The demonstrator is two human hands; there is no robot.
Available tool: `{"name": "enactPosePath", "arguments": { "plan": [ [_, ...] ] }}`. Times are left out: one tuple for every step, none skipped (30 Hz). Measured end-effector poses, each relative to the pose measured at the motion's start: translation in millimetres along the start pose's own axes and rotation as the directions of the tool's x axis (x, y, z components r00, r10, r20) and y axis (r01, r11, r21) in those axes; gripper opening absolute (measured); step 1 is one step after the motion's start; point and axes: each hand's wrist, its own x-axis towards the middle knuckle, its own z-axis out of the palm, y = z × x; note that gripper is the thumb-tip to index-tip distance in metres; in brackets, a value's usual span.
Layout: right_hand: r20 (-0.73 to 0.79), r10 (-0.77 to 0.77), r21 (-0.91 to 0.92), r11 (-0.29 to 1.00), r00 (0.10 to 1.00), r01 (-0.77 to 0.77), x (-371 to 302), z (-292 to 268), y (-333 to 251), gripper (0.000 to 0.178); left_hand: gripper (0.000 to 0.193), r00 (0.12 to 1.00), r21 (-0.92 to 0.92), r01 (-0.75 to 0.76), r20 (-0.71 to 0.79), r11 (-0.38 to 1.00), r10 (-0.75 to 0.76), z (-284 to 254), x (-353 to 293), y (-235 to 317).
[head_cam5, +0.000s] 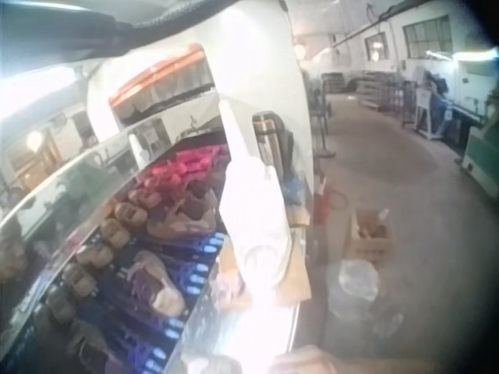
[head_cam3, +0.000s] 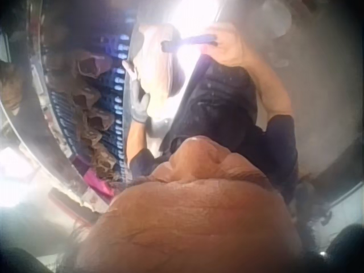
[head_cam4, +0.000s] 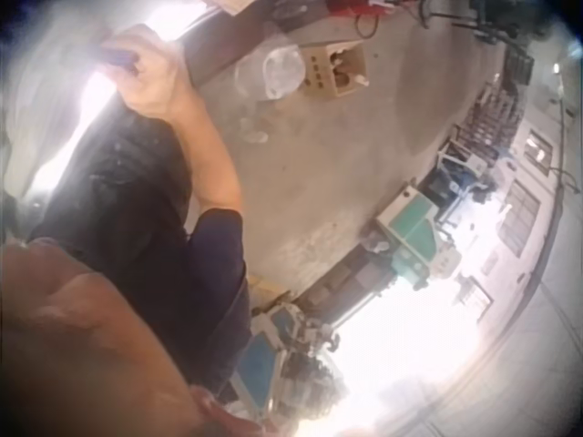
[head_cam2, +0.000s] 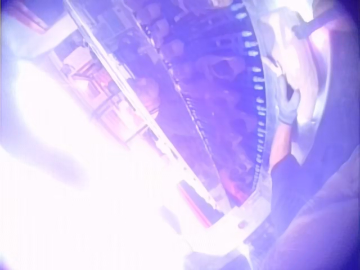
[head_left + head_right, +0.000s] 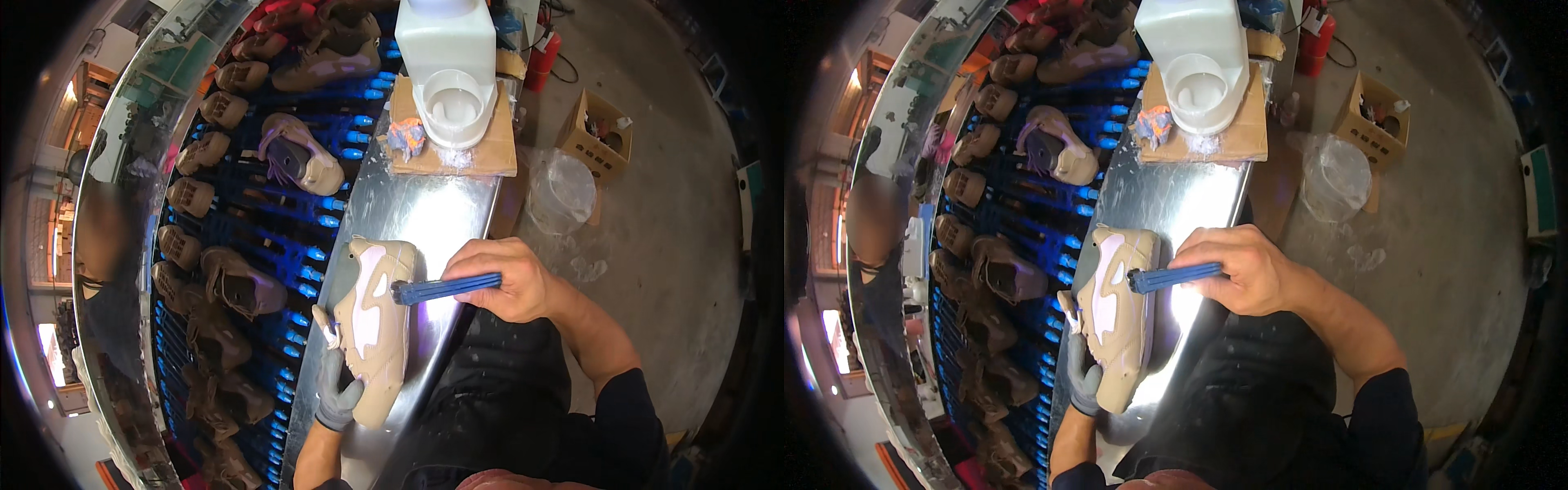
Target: The person repeatedly applies white paint to beige shoes using a blue brush, dipping the brush into a white container and painting the upper and side surfaces of each shoe before placing it back on the conveyor.
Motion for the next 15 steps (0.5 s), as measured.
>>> {"name": "enactPosePath", "arguments": {
  "plan": [
    [0.006,0.003,0.009,1.000,1.000,-0.003,-1.4,0.3,0.1,0.028,0.074,0.999,0.012,-0.033,-0.025,0.999,0.033,1.6,-2.9,-5.0],
    [0.012,0.006,0.017,1.000,1.000,-0.007,-2.9,0.8,-0.1,0.028,0.075,1.000,-0.006,0.002,-0.004,1.000,-0.002,0.4,-6.4,-8.5],
    [0.008,0.019,0.031,0.999,1.000,-0.019,-5.3,1.9,-0.3,0.029,0.076,0.999,-0.026,0.039,0.019,0.999,-0.039,-0.7,-0.9,-1.7],
    [0.005,0.031,0.044,0.999,0.999,-0.031,-8.1,3.5,-1.1,0.029,0.077,0.996,-0.044,0.077,0.042,0.996,-0.075,-1.8,3.6,3.8],
    [0.002,0.044,0.057,0.997,0.999,-0.044,-11.1,5.3,-2.0,0.030,0.077,0.994,-0.069,0.094,0.056,0.993,-0.090,-2.6,5.6,6.7],
    [-0.010,0.038,0.061,0.997,0.999,-0.037,-14.7,7.6,-1.7,0.029,0.077,0.992,-0.093,0.113,0.070,0.989,-0.107,-3.2,6.5,9.0],
    [-0.022,0.032,0.064,0.998,0.999,-0.031,-18.7,10.2,-1.0,0.029,0.078,0.989,-0.118,0.132,0.084,0.984,-0.122,-3.7,7.2,11.1],
    [-0.033,0.026,0.066,0.998,0.999,-0.024,-22.4,13.1,-1.3,0.028,0.077,0.993,-0.089,0.105,0.071,0.990,-0.099,-4.1,8.0,12.8],
    [-0.041,0.038,0.080,0.996,0.998,-0.035,-25.5,15.6,-2.2,0.028,0.077,0.995,-0.059,0.080,0.059,0.995,-0.076,-3.9,9.4,14.5],
    [-0.049,0.051,0.094,0.994,0.998,-0.046,-29.0,18.4,-3.6,0.027,0.077,0.997,-0.029,0.054,0.047,0.998,-0.053,-3.8,10.5,16.4],
    [-0.057,0.063,0.108,0.993,0.996,-0.057,-32.6,21.3,-5.1,0.026,0.077,0.995,-0.088,0.092,0.047,0.992,-0.088,-3.4,11.7,20.2],
    [-0.064,0.071,0.121,0.991,0.995,-0.062,-36.3,24.2,-7.2,0.023,0.076,0.992,-0.148,0.126,0.050,0.981,-0.120,-2.1,13.7,25.1],
    [-0.072,0.084,0.131,0.989,0.994,-0.074,-39.7,26.7,-9.8,0.022,0.076,0.987,-0.207,0.160,0.056,0.965,-0.151,-0.6,13.8,27.7],
    [-0.080,0.098,0.141,0.986,0.992,-0.087,-43.1,29.3,-12.6,0.022,0.075,0.986,-0.238,0.167,0.047,0.957,-0.160,1.8,12.2,24.8],
    [-0.086,0.108,0.154,0.984,0.990,-0.094,-45.4,32.5,-14.5,0.022,0.074,0.985,-0.265,0.173,0.033,0.949,-0.171,4.1,11.0,21.8]
  ]
}}
